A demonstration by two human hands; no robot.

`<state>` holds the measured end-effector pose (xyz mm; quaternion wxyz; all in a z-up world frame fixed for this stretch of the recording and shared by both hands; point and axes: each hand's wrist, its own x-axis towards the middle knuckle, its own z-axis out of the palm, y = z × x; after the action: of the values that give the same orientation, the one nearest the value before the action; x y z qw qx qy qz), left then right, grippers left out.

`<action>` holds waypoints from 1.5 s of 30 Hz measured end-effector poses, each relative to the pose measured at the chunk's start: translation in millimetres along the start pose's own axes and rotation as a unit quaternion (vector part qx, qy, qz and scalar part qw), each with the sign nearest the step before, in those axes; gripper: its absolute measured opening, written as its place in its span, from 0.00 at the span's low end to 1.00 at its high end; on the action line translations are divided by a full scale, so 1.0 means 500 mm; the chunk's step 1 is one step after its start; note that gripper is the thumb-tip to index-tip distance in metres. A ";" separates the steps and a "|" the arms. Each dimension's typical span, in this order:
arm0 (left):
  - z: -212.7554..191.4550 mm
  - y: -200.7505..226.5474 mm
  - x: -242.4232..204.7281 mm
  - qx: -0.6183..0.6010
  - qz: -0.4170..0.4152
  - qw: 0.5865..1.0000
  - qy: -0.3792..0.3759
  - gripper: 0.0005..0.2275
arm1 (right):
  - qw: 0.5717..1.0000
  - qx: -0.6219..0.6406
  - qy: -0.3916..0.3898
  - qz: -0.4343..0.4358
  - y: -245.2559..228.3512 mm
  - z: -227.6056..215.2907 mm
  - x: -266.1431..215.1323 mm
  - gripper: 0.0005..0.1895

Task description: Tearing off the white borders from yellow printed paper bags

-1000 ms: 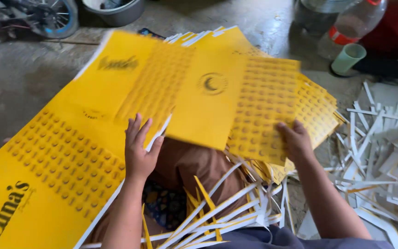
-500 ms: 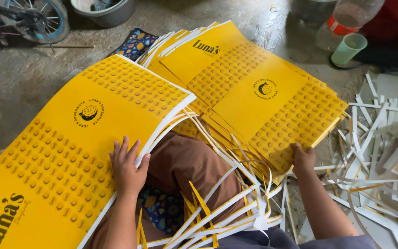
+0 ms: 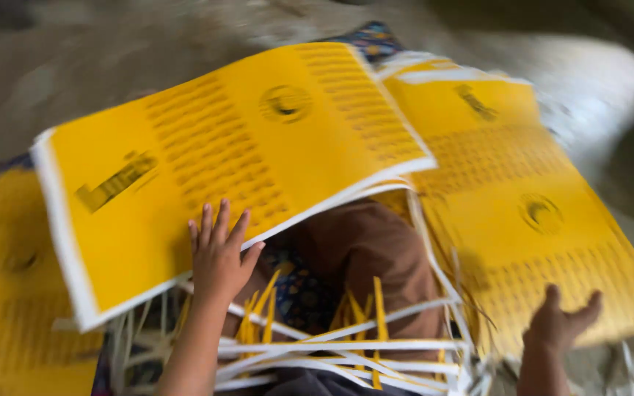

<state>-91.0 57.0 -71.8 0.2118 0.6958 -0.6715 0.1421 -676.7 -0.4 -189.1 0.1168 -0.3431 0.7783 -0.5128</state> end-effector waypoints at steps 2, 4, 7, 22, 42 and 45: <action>-0.038 -0.048 -0.044 0.053 -0.048 0.997 0.001 0.30 | 0.995 0.054 -0.034 -0.070 -0.113 0.038 -0.017 0.34; -0.076 -0.078 -0.091 0.098 -0.092 0.991 -0.006 0.32 | 0.982 0.102 -0.070 -0.140 -0.236 0.059 -0.067 0.29; -0.107 -0.129 -0.155 0.132 -0.155 0.979 -0.003 0.33 | 0.953 0.179 -0.162 -0.181 -0.364 0.128 -0.147 0.30; -0.141 -0.170 -0.233 0.030 -0.188 0.981 -0.043 0.21 | 0.592 0.038 -0.491 -0.637 -0.517 0.415 -0.571 0.37; -0.242 -0.096 -0.213 0.194 0.004 0.903 0.384 0.14 | 0.595 0.174 -0.307 -0.722 -0.566 0.383 -0.492 0.08; -0.265 -0.116 -0.223 0.142 0.034 0.900 0.410 0.27 | 0.563 0.204 -0.324 -0.732 -0.579 0.382 -0.459 0.12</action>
<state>-28.1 219.3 -16.1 0.3622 0.5750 -0.5212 0.5162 -285.8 -56.6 -59.0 0.0120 -0.9055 0.0447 -0.4218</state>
